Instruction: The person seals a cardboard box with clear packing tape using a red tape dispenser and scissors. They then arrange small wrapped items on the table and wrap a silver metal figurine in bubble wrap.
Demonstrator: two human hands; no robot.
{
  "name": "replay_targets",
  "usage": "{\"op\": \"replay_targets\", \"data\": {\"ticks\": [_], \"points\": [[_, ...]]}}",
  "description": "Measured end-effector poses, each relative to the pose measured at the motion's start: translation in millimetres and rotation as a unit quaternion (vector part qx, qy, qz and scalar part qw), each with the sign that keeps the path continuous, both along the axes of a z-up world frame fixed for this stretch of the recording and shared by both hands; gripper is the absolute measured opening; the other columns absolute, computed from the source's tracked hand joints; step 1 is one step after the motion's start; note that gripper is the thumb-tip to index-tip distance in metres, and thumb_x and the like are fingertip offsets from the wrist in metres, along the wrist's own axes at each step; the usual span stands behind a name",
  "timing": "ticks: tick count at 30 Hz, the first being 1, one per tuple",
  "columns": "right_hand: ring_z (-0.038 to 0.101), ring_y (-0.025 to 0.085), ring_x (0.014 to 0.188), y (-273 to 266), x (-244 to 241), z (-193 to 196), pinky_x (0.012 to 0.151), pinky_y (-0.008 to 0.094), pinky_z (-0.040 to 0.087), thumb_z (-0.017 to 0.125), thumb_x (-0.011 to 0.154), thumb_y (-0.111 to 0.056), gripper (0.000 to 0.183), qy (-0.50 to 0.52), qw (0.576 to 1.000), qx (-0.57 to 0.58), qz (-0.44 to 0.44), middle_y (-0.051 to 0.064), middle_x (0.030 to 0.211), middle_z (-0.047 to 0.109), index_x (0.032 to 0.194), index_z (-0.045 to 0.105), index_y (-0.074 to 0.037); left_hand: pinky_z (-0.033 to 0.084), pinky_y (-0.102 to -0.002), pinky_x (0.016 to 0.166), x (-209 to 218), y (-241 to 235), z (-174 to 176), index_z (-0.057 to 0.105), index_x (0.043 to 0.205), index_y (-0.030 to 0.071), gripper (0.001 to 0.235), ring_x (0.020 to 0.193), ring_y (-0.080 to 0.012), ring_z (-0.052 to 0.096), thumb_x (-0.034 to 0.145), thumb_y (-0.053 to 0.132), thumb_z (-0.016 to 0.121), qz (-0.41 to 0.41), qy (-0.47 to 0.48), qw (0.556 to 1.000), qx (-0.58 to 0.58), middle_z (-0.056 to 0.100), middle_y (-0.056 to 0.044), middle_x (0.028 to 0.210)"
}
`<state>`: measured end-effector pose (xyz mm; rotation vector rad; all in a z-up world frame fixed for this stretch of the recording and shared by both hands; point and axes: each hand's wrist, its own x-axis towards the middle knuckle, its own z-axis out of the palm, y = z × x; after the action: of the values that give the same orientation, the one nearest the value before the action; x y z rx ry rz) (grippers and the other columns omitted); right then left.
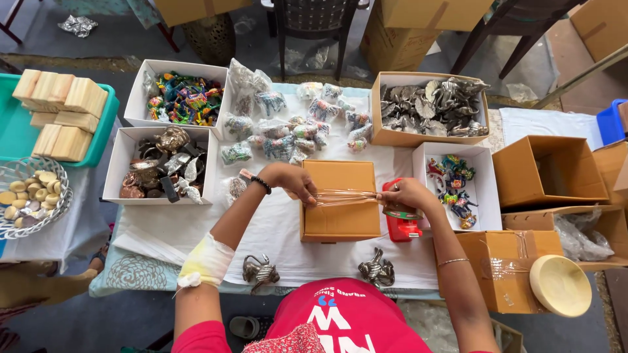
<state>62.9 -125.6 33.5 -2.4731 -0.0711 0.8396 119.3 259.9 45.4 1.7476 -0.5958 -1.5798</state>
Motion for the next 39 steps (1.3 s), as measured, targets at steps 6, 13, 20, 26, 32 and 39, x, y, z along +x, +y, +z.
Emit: {"op": "replay_targets", "data": {"ticks": [6, 13, 20, 26, 32, 39], "points": [[0.067, 0.022, 0.055, 8, -4, 34, 0.057, 0.038, 0.052, 0.073, 0.074, -0.073, 0.063, -0.025, 0.995, -0.096, 0.001, 0.01, 0.062, 0.071, 0.078, 0.082, -0.01, 0.055, -0.021, 0.078, 0, -2, 3, 0.08, 0.108, 0.009, 0.027, 0.091, -0.0043, 0.071, 0.093, 0.03, 0.075, -0.022, -0.063, 0.996, -0.054, 0.081, 0.002, 0.1], [0.062, 0.021, 0.051, 16, -23, 87, 0.053, 0.039, 0.048, 0.075, 0.074, -0.068, 0.058, -0.012, 0.997, -0.069, -0.019, 0.011, 0.06, 0.07, 0.075, 0.084, -0.011, 0.058, -0.024, 0.078, -26, 6, 7, 0.078, 0.106, 0.004, 0.026, 0.089, -0.0101, 0.075, 0.091, 0.025, 0.074, 0.076, 0.011, 0.996, -0.046, 0.08, -0.003, 0.098], [0.058, 0.018, 0.051, 11, -58, 117, 0.053, 0.036, 0.047, 0.076, 0.084, -0.047, 0.034, -0.031, 0.999, -0.032, -0.012, 0.005, 0.063, 0.074, 0.084, 0.087, -0.015, 0.057, -0.024, 0.081, -42, 10, 22, 0.077, 0.107, 0.0, 0.028, 0.093, -0.0107, 0.075, 0.095, 0.025, 0.074, 0.046, -0.027, 0.992, -0.114, 0.081, -0.006, 0.101], [0.07, 0.013, 0.058, -2, -76, 112, 0.061, 0.03, 0.054, 0.076, 0.083, -0.039, 0.025, -0.108, 0.993, 0.0, -0.04, 0.003, 0.073, 0.079, 0.092, 0.087, -0.019, 0.059, -0.027, 0.078, -33, -4, 45, 0.065, 0.116, 0.014, 0.034, 0.089, -0.0119, 0.078, 0.087, 0.026, 0.079, 0.066, -0.116, 0.986, -0.105, 0.082, -0.004, 0.094], [0.066, 0.014, 0.057, -13, -89, 123, 0.06, 0.032, 0.054, 0.077, 0.085, -0.04, 0.028, -0.077, 0.992, -0.008, -0.104, 0.009, 0.071, 0.079, 0.093, 0.087, -0.016, 0.056, -0.032, 0.074, -18, -26, 107, 0.082, 0.099, 0.013, 0.023, 0.082, -0.0155, 0.074, 0.082, 0.029, 0.081, 0.023, -0.313, 0.949, -0.025, 0.081, -0.002, 0.088], [0.068, 0.011, 0.06, -38, -117, 117, 0.061, 0.031, 0.056, 0.079, 0.082, -0.034, 0.029, -0.102, 0.981, 0.038, -0.159, 0.007, 0.074, 0.082, 0.102, 0.085, -0.013, 0.058, -0.034, 0.074, -11, -52, 126, 0.081, 0.097, 0.014, 0.019, 0.083, -0.0187, 0.077, 0.084, 0.027, 0.078, -0.01, -0.381, 0.921, -0.079, 0.08, -0.002, 0.088]]}}
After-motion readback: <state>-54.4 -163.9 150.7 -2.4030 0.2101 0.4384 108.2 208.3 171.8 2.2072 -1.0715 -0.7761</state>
